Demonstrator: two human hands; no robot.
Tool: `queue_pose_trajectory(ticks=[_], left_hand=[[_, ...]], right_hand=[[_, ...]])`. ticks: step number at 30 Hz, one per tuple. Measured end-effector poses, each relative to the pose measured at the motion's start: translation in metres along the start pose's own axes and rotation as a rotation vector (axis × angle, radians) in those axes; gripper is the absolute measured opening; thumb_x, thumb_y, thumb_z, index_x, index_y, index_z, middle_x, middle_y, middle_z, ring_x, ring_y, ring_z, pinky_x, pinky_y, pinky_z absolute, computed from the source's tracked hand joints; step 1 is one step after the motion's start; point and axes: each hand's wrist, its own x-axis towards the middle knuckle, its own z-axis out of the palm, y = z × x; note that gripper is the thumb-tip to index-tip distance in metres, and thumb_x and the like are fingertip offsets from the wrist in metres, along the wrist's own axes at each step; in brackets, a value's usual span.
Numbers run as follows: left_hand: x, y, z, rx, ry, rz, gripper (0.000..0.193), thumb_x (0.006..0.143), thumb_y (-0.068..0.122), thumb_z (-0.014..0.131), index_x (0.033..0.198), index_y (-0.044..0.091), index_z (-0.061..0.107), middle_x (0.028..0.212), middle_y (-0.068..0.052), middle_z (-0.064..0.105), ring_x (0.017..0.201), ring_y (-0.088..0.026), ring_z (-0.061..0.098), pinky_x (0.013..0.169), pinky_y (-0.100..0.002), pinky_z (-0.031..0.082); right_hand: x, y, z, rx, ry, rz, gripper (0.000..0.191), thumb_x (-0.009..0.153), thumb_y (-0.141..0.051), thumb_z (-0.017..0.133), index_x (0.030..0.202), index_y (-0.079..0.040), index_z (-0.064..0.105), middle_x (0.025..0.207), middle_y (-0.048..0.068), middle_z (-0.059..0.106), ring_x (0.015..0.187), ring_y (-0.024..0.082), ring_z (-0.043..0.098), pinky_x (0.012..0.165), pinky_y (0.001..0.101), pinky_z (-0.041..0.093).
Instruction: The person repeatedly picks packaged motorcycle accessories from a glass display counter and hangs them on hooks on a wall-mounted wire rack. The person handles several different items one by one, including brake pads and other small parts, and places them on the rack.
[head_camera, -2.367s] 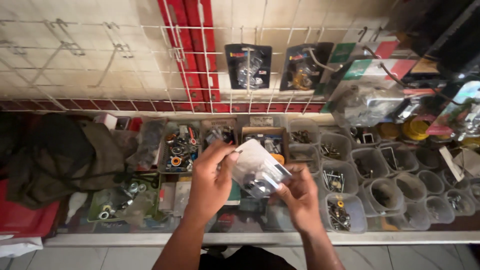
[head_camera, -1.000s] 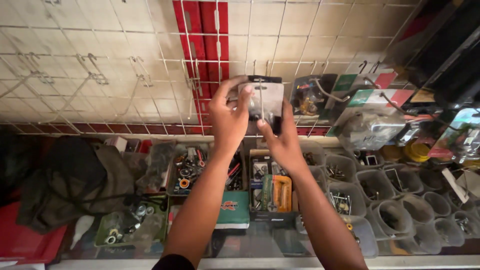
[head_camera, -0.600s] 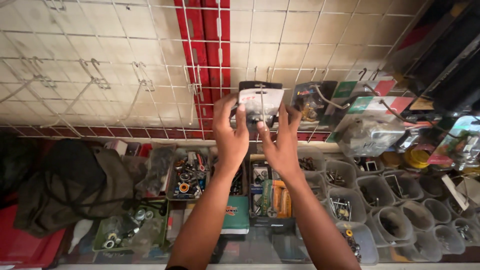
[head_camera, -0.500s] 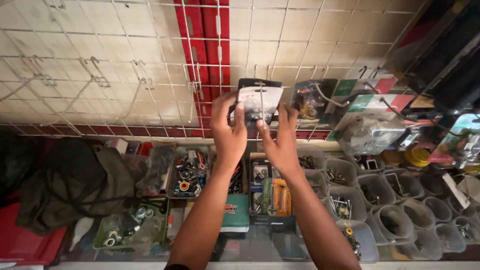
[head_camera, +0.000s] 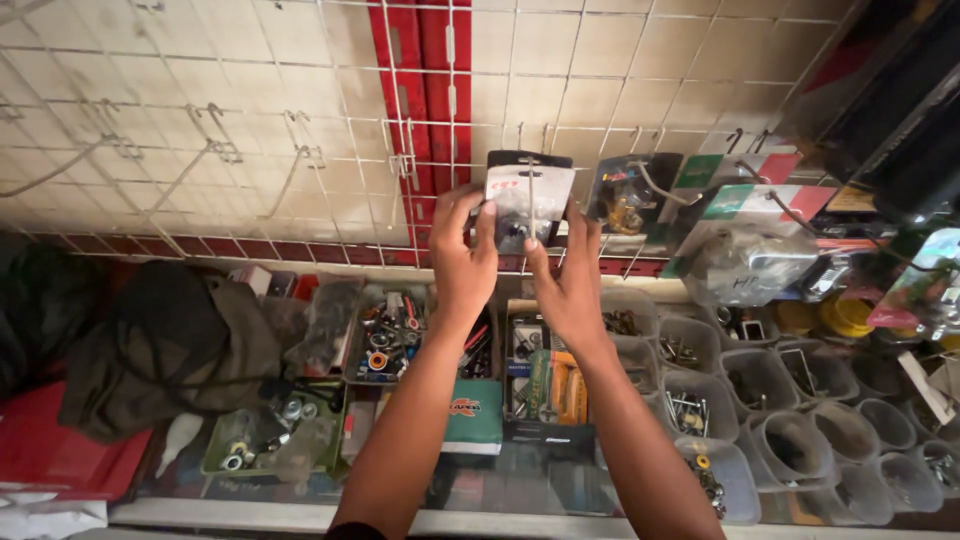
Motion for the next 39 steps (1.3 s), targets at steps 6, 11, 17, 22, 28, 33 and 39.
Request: queue_pose_trajectory(ticks=[6,11,17,22,28,33,39], left_hand=[[0.000,0.000,-0.008,-0.025,-0.054,-0.069,0.021,0.106,0.018,0.062,0.119,0.002,0.063,0.120,-0.015,0.066,0.109,-0.030,0.068,0.089,-0.037,0.056],[-0.005,0.008,-0.020,0.015,-0.084,-0.076,0.025,0.106,0.020,0.063,0.124,0.002,0.062,0.121,-0.016,0.064,0.111,-0.029,0.067,0.089,-0.036,0.057],[-0.031,0.019,-0.059,0.082,-0.105,-0.014,0.026,0.104,0.017,0.064,0.125,0.002,0.062,0.123,-0.017,0.064,0.117,-0.036,0.065,0.102,-0.043,0.050],[-0.072,0.031,-0.114,0.037,-0.202,-0.222,0.021,0.099,0.013,0.065,0.118,0.004,0.066,0.115,-0.016,0.070,0.107,-0.035,0.069,0.093,-0.041,0.053],[-0.162,0.077,-0.170,0.239,-0.198,-0.352,0.018,0.095,0.008,0.067,0.112,0.004,0.069,0.104,-0.016,0.072,0.096,-0.033,0.072,0.081,-0.040,0.056],[-0.255,0.125,-0.210,0.451,-0.167,-0.468,0.016,0.094,0.007,0.067,0.109,0.004,0.069,0.103,-0.017,0.071,0.093,-0.036,0.070,0.077,-0.043,0.056],[-0.435,0.194,-0.224,0.972,0.038,-0.857,0.015,0.093,0.015,0.067,0.101,0.002,0.065,0.097,-0.019,0.069,0.090,-0.040,0.067,0.076,-0.050,0.054]], right_hand=[[-0.004,-0.005,-0.003,-0.016,-0.031,0.057,0.071,0.105,-0.036,0.060,0.159,0.000,0.032,0.149,0.030,0.042,0.138,0.046,0.045,0.114,0.0506,0.039],[-0.010,-0.018,-0.010,-0.030,-0.025,0.064,0.071,0.106,-0.036,0.060,0.160,0.001,0.031,0.152,0.031,0.040,0.141,0.046,0.044,0.115,0.0503,0.038],[-0.040,-0.037,-0.016,-0.099,0.029,0.094,0.062,0.102,-0.025,0.064,0.154,-0.001,0.042,0.140,0.026,0.049,0.125,0.041,0.053,0.106,0.0469,0.043],[-0.101,-0.052,-0.006,0.026,0.020,0.209,0.041,0.096,-0.011,0.067,0.135,-0.002,0.058,0.111,0.013,0.059,0.090,0.021,0.059,0.078,0.0331,0.049],[-0.203,-0.026,-0.031,0.208,-0.255,0.161,0.025,0.092,-0.012,0.071,0.116,-0.006,0.073,0.095,0.006,0.073,0.082,0.011,0.069,0.076,0.0245,0.053],[-0.255,0.018,-0.025,0.262,-0.657,0.149,0.027,0.089,-0.020,0.073,0.114,-0.011,0.078,0.087,0.007,0.078,0.072,0.012,0.071,0.068,0.0261,0.055],[-0.329,0.041,-0.010,0.297,-1.236,0.133,0.041,0.089,-0.029,0.070,0.128,-0.015,0.073,0.090,0.010,0.079,0.069,0.016,0.076,0.060,0.0334,0.059]])
